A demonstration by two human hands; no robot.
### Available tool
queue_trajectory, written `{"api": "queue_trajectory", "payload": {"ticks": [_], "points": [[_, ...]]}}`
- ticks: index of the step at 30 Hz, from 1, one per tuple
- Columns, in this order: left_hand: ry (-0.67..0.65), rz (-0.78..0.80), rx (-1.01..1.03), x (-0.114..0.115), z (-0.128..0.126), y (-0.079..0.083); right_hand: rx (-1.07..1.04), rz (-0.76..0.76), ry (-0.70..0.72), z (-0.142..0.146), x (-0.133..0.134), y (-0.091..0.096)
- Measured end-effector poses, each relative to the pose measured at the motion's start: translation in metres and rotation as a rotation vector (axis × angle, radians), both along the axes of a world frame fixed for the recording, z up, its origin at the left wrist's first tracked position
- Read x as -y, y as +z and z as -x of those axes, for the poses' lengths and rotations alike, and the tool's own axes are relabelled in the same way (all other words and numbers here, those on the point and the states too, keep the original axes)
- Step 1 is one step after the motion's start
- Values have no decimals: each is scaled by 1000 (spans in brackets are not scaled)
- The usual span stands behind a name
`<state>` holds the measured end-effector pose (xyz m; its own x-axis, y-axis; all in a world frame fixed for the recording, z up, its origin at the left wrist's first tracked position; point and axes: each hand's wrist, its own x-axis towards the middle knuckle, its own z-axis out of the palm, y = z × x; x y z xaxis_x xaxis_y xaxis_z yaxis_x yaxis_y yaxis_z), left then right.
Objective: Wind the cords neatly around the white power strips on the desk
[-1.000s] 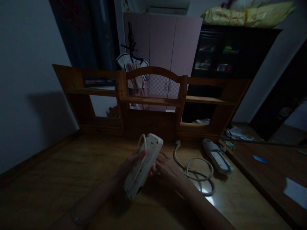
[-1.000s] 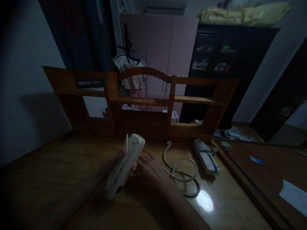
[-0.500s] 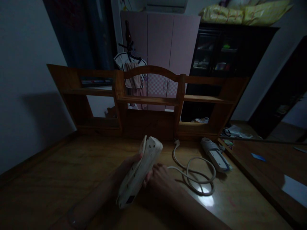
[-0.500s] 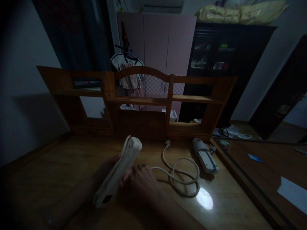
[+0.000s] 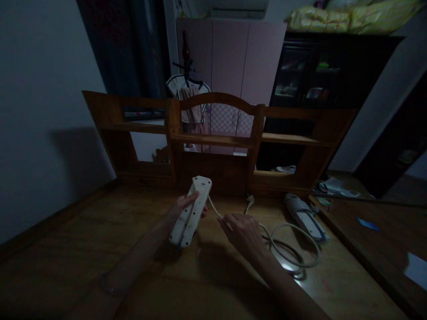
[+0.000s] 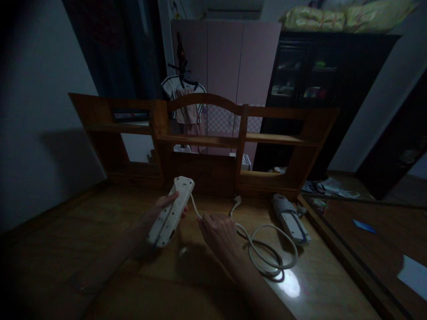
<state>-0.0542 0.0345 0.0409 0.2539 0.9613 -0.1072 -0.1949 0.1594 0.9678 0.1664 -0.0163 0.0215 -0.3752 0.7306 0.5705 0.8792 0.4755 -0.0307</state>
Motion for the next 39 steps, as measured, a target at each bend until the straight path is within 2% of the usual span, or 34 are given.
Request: {"api": "queue_trajectory", "payload": {"ticks": [3,6,10,13,16,19,22,26,30,33,36,39], "points": [[42,-82,-113,-2,-5,-9,-8,-9,69,-5,-1,0],[63,-236,-297,-2,-7,-12,-4,-4,141,-8,0,3],[91,-491,-595,2,-6,-5,-5,-51,238,-12,2,13],[103,-615,-810,8,-7,-1,-22,-98,294,-18,2,22],[52,-666,-988,14,-9,-3,-79,-112,309,-26,2,28],[-55,-773,-1095,17,-12,-9,-121,-85,269,-30,1,30],[-173,-914,-1188,19,-17,-16,-88,-48,265,-30,2,31],[-285,-1005,-1335,26,-27,-23,-33,-41,246,-33,2,33],[-368,-1094,-1368,35,-32,-19,-70,-30,260,-42,-3,35],[-444,-1152,-1291,38,-35,-16,-205,55,290,-50,-7,35],[-497,-1194,-1115,41,-36,-18,-408,242,310,-55,-13,34],[-432,-1159,-854,45,-39,-24,-542,468,377,-54,-21,33]]}}
